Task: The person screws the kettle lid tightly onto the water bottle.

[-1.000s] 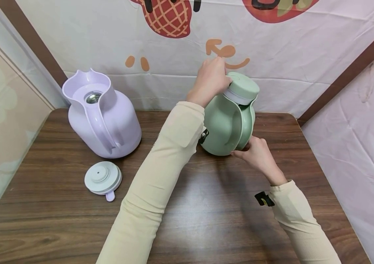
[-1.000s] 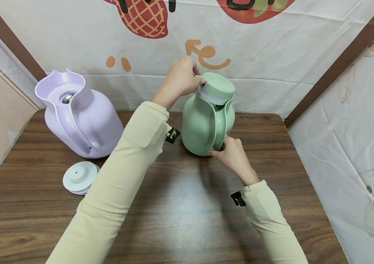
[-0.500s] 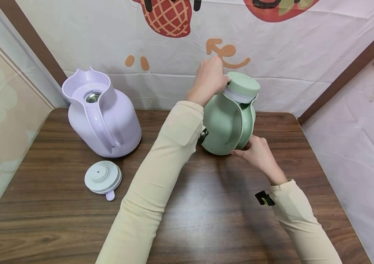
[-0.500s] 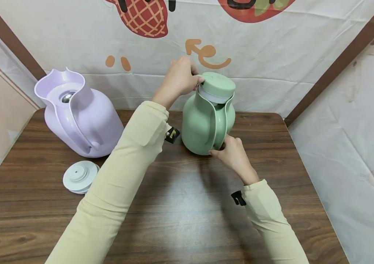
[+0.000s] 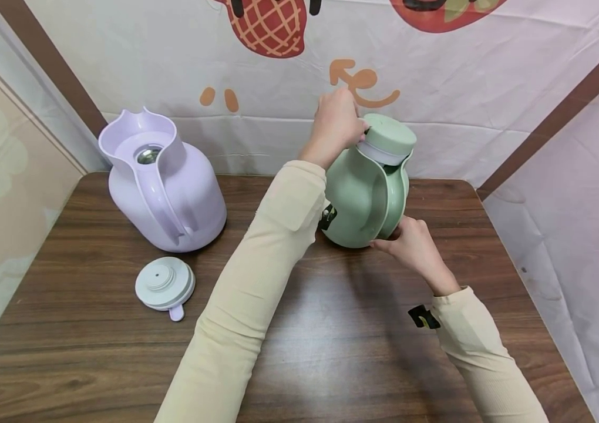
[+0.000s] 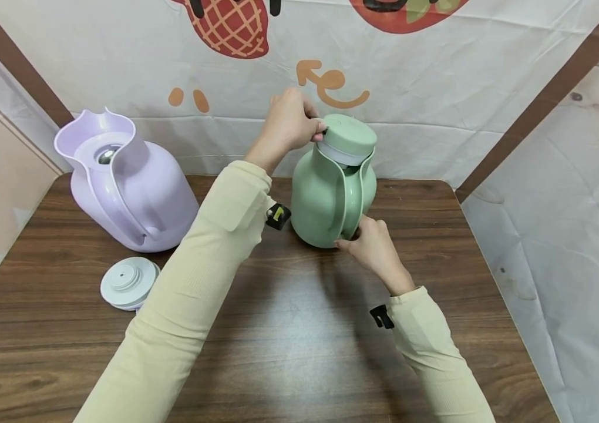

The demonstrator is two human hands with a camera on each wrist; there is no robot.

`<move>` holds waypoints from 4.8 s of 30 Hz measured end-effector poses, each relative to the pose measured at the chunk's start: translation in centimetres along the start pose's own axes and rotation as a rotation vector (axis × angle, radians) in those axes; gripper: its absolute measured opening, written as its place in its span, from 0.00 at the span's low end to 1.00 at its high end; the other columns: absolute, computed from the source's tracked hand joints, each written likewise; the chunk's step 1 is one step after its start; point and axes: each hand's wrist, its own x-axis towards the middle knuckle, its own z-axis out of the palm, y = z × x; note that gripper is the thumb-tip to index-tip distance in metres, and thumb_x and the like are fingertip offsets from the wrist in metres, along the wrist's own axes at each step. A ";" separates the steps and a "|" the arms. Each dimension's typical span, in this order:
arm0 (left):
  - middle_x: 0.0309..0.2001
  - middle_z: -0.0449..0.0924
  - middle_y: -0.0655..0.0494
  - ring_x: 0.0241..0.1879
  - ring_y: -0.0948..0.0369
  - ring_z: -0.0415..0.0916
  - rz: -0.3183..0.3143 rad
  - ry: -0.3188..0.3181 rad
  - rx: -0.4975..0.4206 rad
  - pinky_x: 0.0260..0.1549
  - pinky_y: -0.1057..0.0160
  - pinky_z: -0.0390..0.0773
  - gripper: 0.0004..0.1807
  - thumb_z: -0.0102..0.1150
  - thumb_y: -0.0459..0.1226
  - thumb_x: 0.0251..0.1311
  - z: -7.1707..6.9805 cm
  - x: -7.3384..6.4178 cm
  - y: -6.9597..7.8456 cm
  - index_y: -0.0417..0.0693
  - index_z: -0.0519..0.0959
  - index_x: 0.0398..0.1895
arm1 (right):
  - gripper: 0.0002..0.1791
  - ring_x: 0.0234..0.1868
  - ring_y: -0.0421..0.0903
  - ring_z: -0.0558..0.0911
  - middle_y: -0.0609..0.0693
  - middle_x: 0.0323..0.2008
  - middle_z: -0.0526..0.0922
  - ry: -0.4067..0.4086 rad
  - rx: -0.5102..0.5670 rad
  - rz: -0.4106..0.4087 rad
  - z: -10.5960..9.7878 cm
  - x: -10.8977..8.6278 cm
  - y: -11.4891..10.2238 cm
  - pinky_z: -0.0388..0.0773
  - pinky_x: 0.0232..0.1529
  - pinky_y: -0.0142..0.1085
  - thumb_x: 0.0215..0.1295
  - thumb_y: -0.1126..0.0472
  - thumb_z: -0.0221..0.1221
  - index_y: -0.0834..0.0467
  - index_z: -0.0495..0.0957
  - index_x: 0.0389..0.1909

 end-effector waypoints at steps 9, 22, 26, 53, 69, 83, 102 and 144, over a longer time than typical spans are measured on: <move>0.19 0.78 0.59 0.25 0.66 0.78 -0.054 0.021 -0.182 0.27 0.76 0.70 0.12 0.59 0.33 0.54 0.2 0.0 0.1 0.44 0.76 0.13 | 0.12 0.24 0.46 0.78 0.54 0.25 0.81 -0.005 0.001 0.008 0.0 -0.1 0.1 0.72 0.27 0.39 0.47 0.64 0.68 0.63 0.78 0.32; 0.33 0.81 0.51 0.24 0.67 0.80 -0.119 -0.007 -0.340 0.25 0.76 0.73 0.05 0.62 0.31 0.52 0.5 0.3 -0.5 0.39 0.83 0.31 | 0.11 0.23 0.45 0.77 0.53 0.24 0.80 -0.020 -0.003 0.018 -0.1 -0.1 0.0 0.71 0.26 0.38 0.48 0.63 0.67 0.62 0.78 0.31; 0.39 0.79 0.49 0.24 0.66 0.80 -0.154 -0.029 -0.388 0.23 0.76 0.74 0.07 0.62 0.30 0.53 0.6 0.3 -0.6 0.37 0.81 0.35 | 0.11 0.24 0.45 0.77 0.53 0.24 0.81 -0.017 -0.006 0.012 -0.1 -0.2 -0.1 0.71 0.26 0.39 0.48 0.63 0.68 0.62 0.78 0.31; 0.46 0.75 0.47 0.27 0.64 0.81 -0.233 -0.127 -0.526 0.30 0.71 0.76 0.13 0.60 0.30 0.54 0.8 0.8 -2.2 0.38 0.79 0.45 | 0.13 0.23 0.45 0.77 0.52 0.24 0.81 -0.025 -0.003 0.011 -0.1 0.0 -0.1 0.72 0.26 0.39 0.48 0.61 0.67 0.61 0.78 0.34; 0.16 0.54 0.57 0.31 0.58 0.66 -0.019 0.071 -0.006 0.33 0.64 0.68 0.21 0.58 0.41 0.55 -0.3 -1.0 -1.4 0.47 0.60 0.13 | 0.11 0.24 0.45 0.77 0.52 0.24 0.80 -0.020 -0.003 0.005 -0.1 0.3 -0.1 0.72 0.26 0.39 0.48 0.61 0.67 0.61 0.78 0.32; 0.19 0.54 0.58 0.33 0.60 0.65 0.005 -0.034 0.057 0.33 0.65 0.64 0.21 0.60 0.46 0.55 0.7 -1.8 0.5 0.48 0.61 0.15 | 0.11 0.23 0.45 0.77 0.54 0.24 0.80 -0.007 -0.013 0.001 0.3 0.0 0.2 0.72 0.26 0.39 0.48 0.62 0.67 0.62 0.78 0.31; 0.24 0.59 0.57 0.37 0.59 0.62 0.023 -0.055 0.103 0.35 0.65 0.65 0.11 0.53 0.37 0.55 1.1 -0.6 0.8 0.49 0.63 0.21 | 0.11 0.24 0.45 0.77 0.52 0.23 0.80 -0.008 -0.017 0.009 0.0 0.2 0.3 0.71 0.27 0.39 0.47 0.62 0.68 0.62 0.77 0.30; 0.43 0.77 0.58 0.44 0.60 0.70 0.030 -0.135 0.151 0.42 0.66 0.68 0.26 0.66 0.51 0.48 2.0 -0.3 1.4 0.49 0.76 0.48 | 0.12 0.24 0.46 0.78 0.54 0.24 0.81 -0.009 -0.018 0.009 0.0 0.3 0.4 0.72 0.27 0.39 0.47 0.62 0.68 0.62 0.78 0.31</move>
